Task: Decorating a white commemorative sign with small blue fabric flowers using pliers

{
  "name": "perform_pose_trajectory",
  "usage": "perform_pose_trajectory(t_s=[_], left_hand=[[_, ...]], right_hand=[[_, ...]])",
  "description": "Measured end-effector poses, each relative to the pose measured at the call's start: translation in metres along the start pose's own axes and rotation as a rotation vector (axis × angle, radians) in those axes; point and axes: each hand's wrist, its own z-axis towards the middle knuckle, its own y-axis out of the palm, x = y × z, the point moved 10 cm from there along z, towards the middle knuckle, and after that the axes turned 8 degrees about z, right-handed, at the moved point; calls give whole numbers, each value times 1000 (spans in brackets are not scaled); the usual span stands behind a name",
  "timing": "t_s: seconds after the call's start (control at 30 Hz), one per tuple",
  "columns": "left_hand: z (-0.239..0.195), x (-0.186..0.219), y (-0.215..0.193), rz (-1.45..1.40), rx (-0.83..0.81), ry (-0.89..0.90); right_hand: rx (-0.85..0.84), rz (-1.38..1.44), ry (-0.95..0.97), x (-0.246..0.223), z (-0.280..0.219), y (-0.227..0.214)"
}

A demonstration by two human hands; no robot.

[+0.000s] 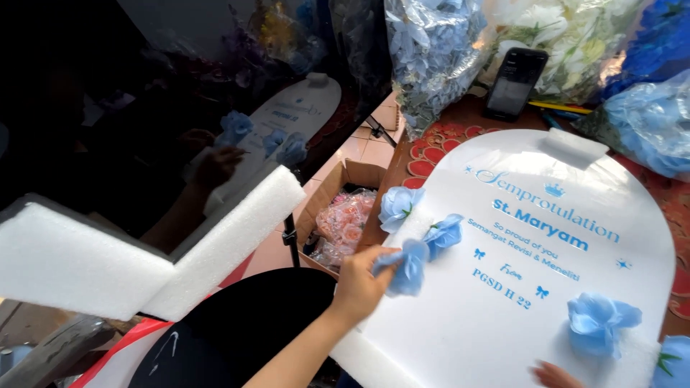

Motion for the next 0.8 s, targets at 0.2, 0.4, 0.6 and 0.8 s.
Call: perform_pose_trajectory(t_s=[0.2,0.4,0.6,0.8], left_hand=[[-57,37,52,133,-99,404],[-86,84,57,194,-72,646],[-76,81,57,212,-140,711],[-33,42,48,420,-171,654]], right_hand=[[263,124,-243,-224,-141,162],[238,157,-538,-353,-188,190],[130,722,-509,-373,-172,185],[247,590,-384,-374,-134,166]])
